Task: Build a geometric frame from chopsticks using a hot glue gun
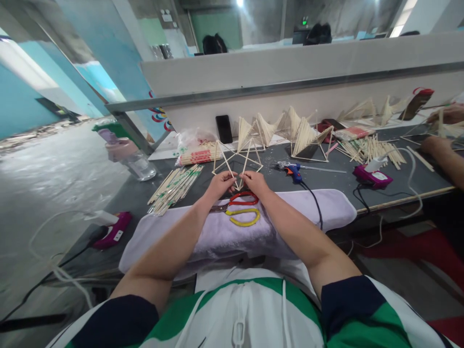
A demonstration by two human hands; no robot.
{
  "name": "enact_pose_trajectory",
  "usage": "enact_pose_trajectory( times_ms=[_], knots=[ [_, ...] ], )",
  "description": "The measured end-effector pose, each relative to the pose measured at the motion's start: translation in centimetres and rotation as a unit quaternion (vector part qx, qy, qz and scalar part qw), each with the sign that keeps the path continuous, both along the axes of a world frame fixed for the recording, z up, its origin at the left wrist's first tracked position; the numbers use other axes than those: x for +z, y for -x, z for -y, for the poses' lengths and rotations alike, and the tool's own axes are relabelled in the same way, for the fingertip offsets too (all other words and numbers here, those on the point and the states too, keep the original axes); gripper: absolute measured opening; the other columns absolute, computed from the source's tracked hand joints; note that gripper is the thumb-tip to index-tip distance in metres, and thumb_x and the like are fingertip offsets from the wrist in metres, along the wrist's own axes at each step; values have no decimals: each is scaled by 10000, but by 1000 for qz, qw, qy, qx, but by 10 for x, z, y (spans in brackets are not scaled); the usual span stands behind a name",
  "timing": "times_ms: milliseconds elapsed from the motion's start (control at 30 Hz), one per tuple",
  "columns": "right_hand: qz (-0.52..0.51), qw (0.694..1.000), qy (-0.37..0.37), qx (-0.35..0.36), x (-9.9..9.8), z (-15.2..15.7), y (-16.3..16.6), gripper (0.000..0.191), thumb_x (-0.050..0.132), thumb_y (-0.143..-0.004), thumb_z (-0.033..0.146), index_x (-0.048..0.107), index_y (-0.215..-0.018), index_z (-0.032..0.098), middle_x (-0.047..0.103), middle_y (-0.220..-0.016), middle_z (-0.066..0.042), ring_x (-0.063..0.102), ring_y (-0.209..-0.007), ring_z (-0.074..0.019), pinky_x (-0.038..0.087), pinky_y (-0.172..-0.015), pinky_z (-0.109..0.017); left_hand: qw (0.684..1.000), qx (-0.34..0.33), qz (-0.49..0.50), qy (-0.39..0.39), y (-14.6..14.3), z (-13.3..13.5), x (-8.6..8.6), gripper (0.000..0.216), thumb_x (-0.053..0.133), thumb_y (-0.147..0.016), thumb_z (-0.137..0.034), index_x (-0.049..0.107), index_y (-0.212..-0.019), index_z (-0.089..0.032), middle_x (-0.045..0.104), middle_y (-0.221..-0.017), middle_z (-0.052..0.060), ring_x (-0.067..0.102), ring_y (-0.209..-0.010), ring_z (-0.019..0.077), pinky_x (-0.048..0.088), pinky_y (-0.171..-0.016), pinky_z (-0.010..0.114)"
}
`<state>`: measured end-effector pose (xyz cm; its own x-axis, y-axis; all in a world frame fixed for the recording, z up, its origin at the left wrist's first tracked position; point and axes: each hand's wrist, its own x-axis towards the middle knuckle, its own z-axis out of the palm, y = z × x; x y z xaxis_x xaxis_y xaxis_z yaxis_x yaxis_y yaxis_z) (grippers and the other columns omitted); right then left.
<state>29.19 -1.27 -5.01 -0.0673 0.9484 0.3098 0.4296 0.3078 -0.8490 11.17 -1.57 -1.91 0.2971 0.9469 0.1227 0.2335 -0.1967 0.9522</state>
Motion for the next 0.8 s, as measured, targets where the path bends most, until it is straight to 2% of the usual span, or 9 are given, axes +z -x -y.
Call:
enact_pose_trajectory(
  times_ms=[100,200,300,367,467,533,600,700,800],
  knots=[
    [5,1000,6,-17,2,3,-3,406,513,-883,516,678,-693,198,613,-570,17,544,-541,-139,408,-584,-252,1000,-6,-23,19,3,1,-3,229,611,-840,-161,648,-1065,-138,611,-654,-41,612,-491,93,501,-475,195],
    [0,998,2,-55,6,7,-9,451,443,-916,544,707,-805,195,628,-603,8,576,-596,-160,434,-633,-265,999,-9,-39,35,6,4,-1,197,608,-846,-178,658,-1035,-149,623,-685,-35,598,-490,83,489,-465,188],
    [-3,991,-27,-134,11,9,-19,445,385,-941,497,701,-912,185,669,-714,-27,616,-730,-193,463,-745,-293,998,0,-56,30,13,5,2,117,608,-865,-265,654,-861,-157,606,-670,-29,583,-492,77,464,-456,176],
    [10,978,-56,-202,13,7,-27,385,393,-939,424,683,-955,171,706,-848,-68,631,-825,-212,471,-824,-317,997,39,-62,9,22,2,5,169,601,-871,-306,642,-796,-160,598,-659,-23,581,-502,82,457,-461,177],
    [70,962,-51,-259,13,0,-36,326,412,-917,272,646,-1097,133,711,-1082,-132,641,-980,-222,469,-932,-332,985,143,-91,-27,39,-7,9,172,568,-882,-295,678,-880,-162,661,-726,-2,594,-532,92,468,-500,187],
    [128,956,-16,-264,12,-6,-40,372,415,-909,205,608,-1208,99,692,-1170,-162,634,-1067,-228,456,-991,-340,969,203,-133,-49,50,-14,10,206,547,-887,-266,702,-968,-159,717,-816,23,634,-601,110,504,-573,206],
    [174,950,15,-258,11,-13,-41,411,436,-905,180,587,-1271,69,693,-1180,-179,627,-1120,-247,444,-1025,-357,950,234,-192,-76,59,-21,9,252,544,-885,-228,718,-1050,-152,752,-951,55,690,-760,147,549,-716,244],
    [215,946,41,-240,11,-22,-41,431,484,-892,159,598,-1290,40,699,-1180,-196,623,-1164,-271,433,-1046,-360,929,231,-269,-101,64,-29,7,306,580,-864,-179,727,-1130,-140,746,-1105,93,683,-1030,205,520,-956,308],
    [255,937,68,-228,11,-29,-41,393,504,-896,166,645,-1243,45,710,-1155,-207,649,-1136,-290,459,-1003,-355,926,207,-297,-107,61,-34,5,378,621,-847,-177,710,-1212,-129,732,-1143,114,647,-1123,235,476,-1032,330]
  ],
)
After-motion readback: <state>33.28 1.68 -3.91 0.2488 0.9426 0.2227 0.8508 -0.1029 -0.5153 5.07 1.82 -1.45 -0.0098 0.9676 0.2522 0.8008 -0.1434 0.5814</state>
